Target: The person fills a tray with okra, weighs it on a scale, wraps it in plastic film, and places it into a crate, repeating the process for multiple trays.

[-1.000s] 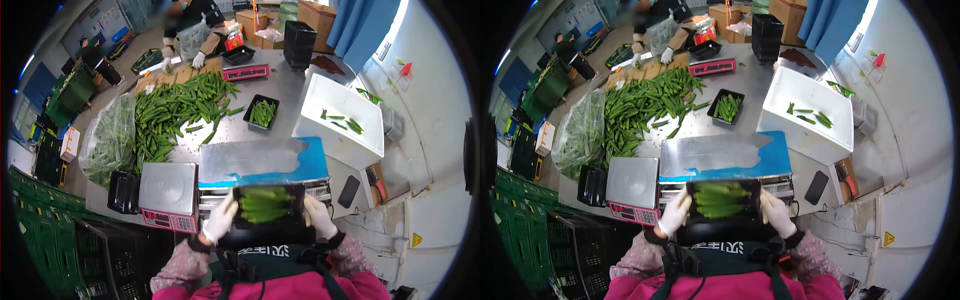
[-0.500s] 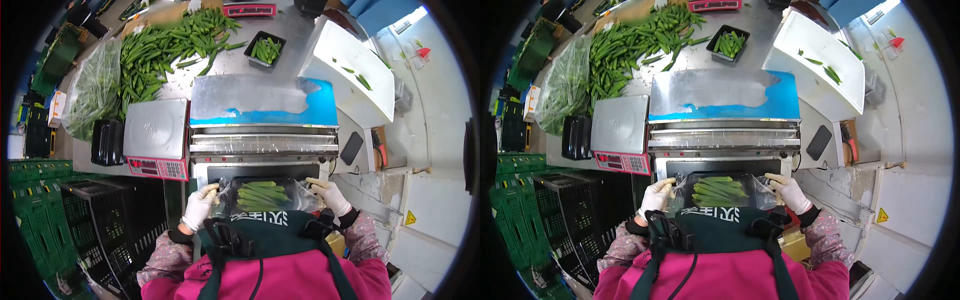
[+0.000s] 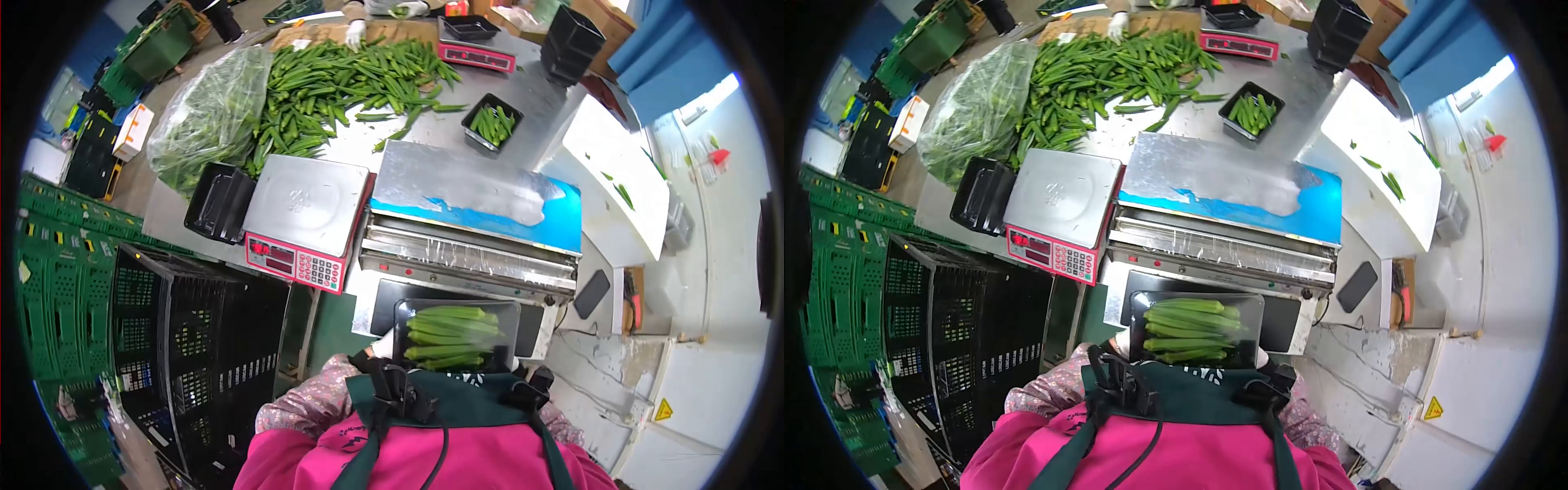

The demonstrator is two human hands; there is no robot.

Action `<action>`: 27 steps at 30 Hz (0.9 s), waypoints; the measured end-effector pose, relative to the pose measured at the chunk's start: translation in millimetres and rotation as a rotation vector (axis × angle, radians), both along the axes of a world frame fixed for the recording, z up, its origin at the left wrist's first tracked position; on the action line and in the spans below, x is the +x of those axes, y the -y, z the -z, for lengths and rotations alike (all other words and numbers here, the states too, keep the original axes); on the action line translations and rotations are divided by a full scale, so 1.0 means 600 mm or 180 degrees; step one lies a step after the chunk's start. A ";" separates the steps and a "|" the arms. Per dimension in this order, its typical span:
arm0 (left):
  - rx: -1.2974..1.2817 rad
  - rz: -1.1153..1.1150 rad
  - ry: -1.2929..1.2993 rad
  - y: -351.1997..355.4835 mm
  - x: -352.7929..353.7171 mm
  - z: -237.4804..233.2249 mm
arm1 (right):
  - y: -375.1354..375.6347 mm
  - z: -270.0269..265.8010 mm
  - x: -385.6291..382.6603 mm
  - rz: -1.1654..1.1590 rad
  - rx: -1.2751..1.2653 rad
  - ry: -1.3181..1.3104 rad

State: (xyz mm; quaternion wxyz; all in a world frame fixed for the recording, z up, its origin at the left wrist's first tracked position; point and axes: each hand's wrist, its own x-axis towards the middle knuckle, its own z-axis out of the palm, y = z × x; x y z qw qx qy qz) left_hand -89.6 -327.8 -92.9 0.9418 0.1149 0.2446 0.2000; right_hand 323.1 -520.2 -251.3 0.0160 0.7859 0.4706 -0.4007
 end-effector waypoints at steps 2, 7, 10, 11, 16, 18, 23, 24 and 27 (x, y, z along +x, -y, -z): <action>-0.0041 -0.0241 0.0652 0.012 -0.005 0.004 | 0.169 0.302 0.246 -0.0656 0.0397 0.0704; 0.0427 -0.0260 0.0580 -0.063 0.009 -0.050 | -0.017 0.049 0.092 -0.0924 0.0230 0.0923; 0.1142 -0.1091 -0.0629 -0.035 -0.009 -0.205 | -0.054 0.251 0.088 -0.2263 -0.1536 -0.0760; 0.1019 -0.1037 -0.0494 -0.022 -0.024 -0.165 | -0.106 0.040 0.010 -0.0894 -0.1040 -0.1189; 0.0753 -0.1234 -0.0372 0.008 -0.065 -0.119 | -0.333 -0.458 -0.298 0.1702 -0.0400 -0.4099; 0.0747 -0.1374 -0.0365 0.011 -0.076 -0.113 | -0.368 -0.501 -0.340 0.2018 -0.0372 -0.4441; 0.0883 -0.1890 -0.0371 0.007 -0.113 -0.082 | -0.404 -0.498 -0.374 0.0010 0.0726 -0.3266; 0.1065 -0.2117 -0.0487 0.006 -0.128 -0.052 | -0.416 -0.497 -0.389 0.0125 0.0598 -0.3452; 0.0524 -0.3120 -0.1358 -0.019 -0.166 -0.181 | -0.446 -0.510 -0.446 0.0481 0.1050 -0.3437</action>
